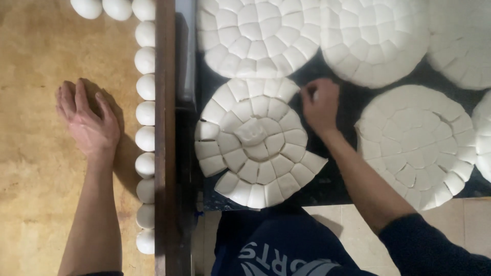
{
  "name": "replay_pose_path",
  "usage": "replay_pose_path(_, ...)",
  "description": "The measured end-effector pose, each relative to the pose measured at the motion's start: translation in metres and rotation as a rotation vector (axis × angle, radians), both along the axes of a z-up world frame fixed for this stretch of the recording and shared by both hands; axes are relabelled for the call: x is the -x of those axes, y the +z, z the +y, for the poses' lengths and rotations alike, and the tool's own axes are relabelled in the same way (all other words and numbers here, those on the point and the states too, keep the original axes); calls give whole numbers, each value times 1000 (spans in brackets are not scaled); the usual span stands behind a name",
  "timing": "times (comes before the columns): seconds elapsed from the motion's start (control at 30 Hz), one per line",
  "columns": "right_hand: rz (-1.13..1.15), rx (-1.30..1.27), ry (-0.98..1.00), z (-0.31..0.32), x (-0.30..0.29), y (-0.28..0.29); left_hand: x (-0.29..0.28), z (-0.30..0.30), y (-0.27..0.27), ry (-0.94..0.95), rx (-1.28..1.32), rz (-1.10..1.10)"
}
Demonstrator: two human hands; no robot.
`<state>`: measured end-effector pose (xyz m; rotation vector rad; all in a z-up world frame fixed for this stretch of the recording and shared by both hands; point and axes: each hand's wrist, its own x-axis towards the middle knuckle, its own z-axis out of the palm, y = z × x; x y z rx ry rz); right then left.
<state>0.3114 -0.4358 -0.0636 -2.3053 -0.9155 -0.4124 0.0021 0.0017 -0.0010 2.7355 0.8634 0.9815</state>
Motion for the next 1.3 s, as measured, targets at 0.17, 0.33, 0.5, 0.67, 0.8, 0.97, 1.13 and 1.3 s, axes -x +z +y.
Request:
replay_pose_path(0.17, 10, 60, 121, -55, 13, -2, 3, -2, 0, 31, 29, 21)
replay_pose_path(0.33, -85, -55, -88, -14, -2, -1, 2, -6, 3, 42, 14, 54)
replay_pose_path(0.5, -76, 125, 160, -72, 13, 3, 1, -1, -1, 38, 51, 10)
replay_pose_path(0.67, -186, -19, -34, -36, -15, -26, 1, 4, -13, 144, -9, -40)
replay_pose_path(0.8, 113, 16, -109, -68, 40, 3, -1, 2, -12, 182, 13, -23)
replay_pose_path(0.97, 734, 146, -315, -2, 37, 101, 0, -4, 6, 113, 120, -36)
replay_pose_path(1.13, 667, 51, 136, 163, 68, 195, 1, -1, -5, 132, 121, -47)
replay_pose_path(1.3, -99, 144, 621, 316, 70, 187, 0, -2, 0, 150, 138, -88)
